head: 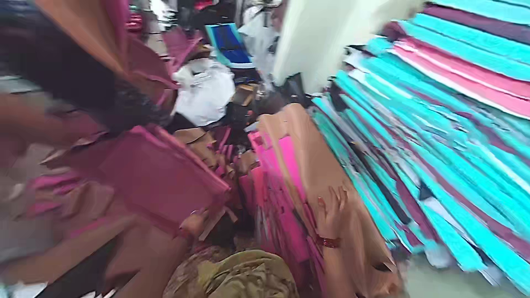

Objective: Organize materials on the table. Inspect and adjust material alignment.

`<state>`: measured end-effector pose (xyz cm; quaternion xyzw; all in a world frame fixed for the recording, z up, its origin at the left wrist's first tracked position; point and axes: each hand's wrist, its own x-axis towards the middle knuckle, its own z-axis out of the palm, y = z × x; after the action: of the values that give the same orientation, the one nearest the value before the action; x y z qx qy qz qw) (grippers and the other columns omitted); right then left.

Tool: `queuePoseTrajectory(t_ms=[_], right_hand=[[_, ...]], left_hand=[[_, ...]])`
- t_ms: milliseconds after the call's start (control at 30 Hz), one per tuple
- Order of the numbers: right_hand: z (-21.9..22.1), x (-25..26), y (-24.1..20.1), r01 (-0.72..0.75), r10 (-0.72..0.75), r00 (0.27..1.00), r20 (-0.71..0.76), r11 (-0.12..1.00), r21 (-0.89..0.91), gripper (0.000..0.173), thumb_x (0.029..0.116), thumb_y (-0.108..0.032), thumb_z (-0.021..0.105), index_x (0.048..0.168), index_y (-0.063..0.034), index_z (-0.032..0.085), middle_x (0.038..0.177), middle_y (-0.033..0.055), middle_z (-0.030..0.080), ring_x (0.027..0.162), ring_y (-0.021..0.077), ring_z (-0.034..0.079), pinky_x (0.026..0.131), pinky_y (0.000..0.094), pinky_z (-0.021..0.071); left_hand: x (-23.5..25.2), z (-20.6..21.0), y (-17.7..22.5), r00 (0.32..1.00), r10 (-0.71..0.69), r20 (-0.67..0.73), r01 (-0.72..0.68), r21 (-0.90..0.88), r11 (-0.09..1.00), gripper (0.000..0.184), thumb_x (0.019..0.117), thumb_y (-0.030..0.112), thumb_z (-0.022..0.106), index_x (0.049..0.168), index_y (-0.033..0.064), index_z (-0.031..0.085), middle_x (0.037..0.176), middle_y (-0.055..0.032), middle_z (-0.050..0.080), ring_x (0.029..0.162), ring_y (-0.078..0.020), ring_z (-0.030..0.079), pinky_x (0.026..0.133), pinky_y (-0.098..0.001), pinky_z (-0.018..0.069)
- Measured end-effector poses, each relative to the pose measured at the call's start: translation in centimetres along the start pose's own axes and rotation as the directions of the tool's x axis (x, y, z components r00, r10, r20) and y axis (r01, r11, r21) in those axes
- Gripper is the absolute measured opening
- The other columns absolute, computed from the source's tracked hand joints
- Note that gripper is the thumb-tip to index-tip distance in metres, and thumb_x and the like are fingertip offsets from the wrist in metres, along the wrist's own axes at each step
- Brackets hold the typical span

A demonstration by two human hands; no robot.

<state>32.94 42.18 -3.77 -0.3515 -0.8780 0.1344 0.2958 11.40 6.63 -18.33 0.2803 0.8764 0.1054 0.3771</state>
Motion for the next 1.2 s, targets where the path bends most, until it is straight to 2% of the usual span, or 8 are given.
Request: queuePoseTrajectory(t_ms=[200,367,600,733,800,933,1000,1200], right_hand=[[6.5,-0.4,-9.8,0.147,-0.229,0.937,0.266,0.944,0.295,0.053,0.0972,-0.031,0.056,0.134,0.0076,0.061,0.144,0.0353,0.05,0.132,0.0513,0.052,0.108,0.0587,0.0438],[10.0,0.2,-15.3,0.137,-0.355,0.792,0.497,0.897,0.421,0.05,0.0962,-0.028,0.058,0.131,0.0078,0.063,0.146,0.0303,0.052,0.138,0.0461,0.048,0.113,0.058,0.0397],[15.0,1.8,-22.1,-0.282,-0.168,0.68,0.714,0.838,0.466,0.042,0.1061,-0.018,0.047,0.137,0.0096,0.056,0.14,0.0291,0.056,0.133,0.0376,0.053,0.114,0.0498,0.0381],[19.9,1.8,-23.7,-0.802,0.288,0.514,0.808,0.496,0.334,0.057,0.1134,-0.039,0.022,0.149,0.0005,0.043,0.142,0.023,0.056,0.125,0.0301,0.058,0.1,0.0459,0.0469],[22.4,1.3,-23.0,-0.781,0.27,0.452,0.85,0.58,0.231,0.052,0.1134,-0.033,0.03,0.148,0.003,0.044,0.141,0.0257,0.057,0.124,0.0325,0.059,0.099,0.0468,0.0481],[26.8,-0.6,-23.2,-0.537,0.103,0.342,0.934,0.837,0.104,0.039,0.1082,-0.02,0.051,0.135,0.0087,0.055,0.132,0.028,0.06,0.12,0.034,0.06,0.101,0.0486,0.0478],[29.5,-1.4,-23.1,-0.415,0.061,0.32,0.945,0.906,0.082,0.039,0.1081,-0.021,0.051,0.132,0.0078,0.059,0.132,0.028,0.061,0.122,0.0348,0.06,0.104,0.0497,0.0454],[33.7,-1.4,-26.1,-0.588,0.142,0.346,0.928,0.803,0.097,0.047,0.1124,-0.029,0.038,0.139,0.0076,0.052,0.132,0.0264,0.061,0.118,0.0312,0.062,0.101,0.0436,0.0487]], left_hand=[[-2.1,-0.4,-5.8,0.982,-0.172,0.075,0.182,-0.168,0.969,0.042,0.1062,0.018,0.049,0.145,0.0018,0.054,0.155,-0.0219,0.046,0.142,-0.0405,0.046,0.117,-0.0577,0.0368],[-5.9,-1.9,-11.4,0.887,-0.462,0.002,0.417,-0.434,0.798,0.041,0.1093,0.022,0.044,0.145,0.0053,0.056,0.144,-0.0234,0.057,0.137,-0.0405,0.053,0.116,-0.0577,0.0374],[-9.5,-3.3,-18.0,0.611,-0.757,-0.229,0.338,-0.79,0.512,0.042,0.1112,0.024,0.039,0.136,-0.0022,0.061,0.138,-0.0275,0.06,0.135,-0.0435,0.053,0.117,-0.0591,0.0354],[-8.1,-2.0,-18.9,0.446,-0.893,-0.064,0.047,-0.994,0.095,0.054,0.1134,0.034,0.03,0.143,-0.0058,0.052,0.143,-0.029,0.055,0.137,-0.0397,0.051,0.117,-0.0545,0.0353],[-6.4,-0.9,-19.3,0.476,-0.879,0.025,0.013,-1.0,-0.022,0.053,0.1123,0.034,0.037,0.146,-0.0051,0.047,0.144,-0.0302,0.052,0.135,-0.0412,0.052,0.112,-0.0557,0.0399],[-3.5,0.1,-19.6,0.564,-0.824,0.048,0.265,-0.956,0.125,0.049,0.1095,0.029,0.048,0.146,-0.004,0.05,0.149,-0.0282,0.05,0.143,-0.0419,0.044,0.12,-0.0573,0.0305],[-1.9,1.0,-19.6,0.598,-0.794,0.113,0.289,-0.954,0.083,0.048,0.1107,0.029,0.045,0.145,-0.0045,0.05,0.145,-0.0286,0.053,0.138,-0.0419,0.049,0.117,-0.0567,0.0345],[0.1,1.2,-19.6,0.628,-0.758,0.173,0.186,-0.98,-0.069,0.048,0.1128,0.028,0.036,0.144,-0.007,0.048,0.142,-0.0301,0.055,0.131,-0.0407,0.056,0.111,-0.0529,0.0425]])
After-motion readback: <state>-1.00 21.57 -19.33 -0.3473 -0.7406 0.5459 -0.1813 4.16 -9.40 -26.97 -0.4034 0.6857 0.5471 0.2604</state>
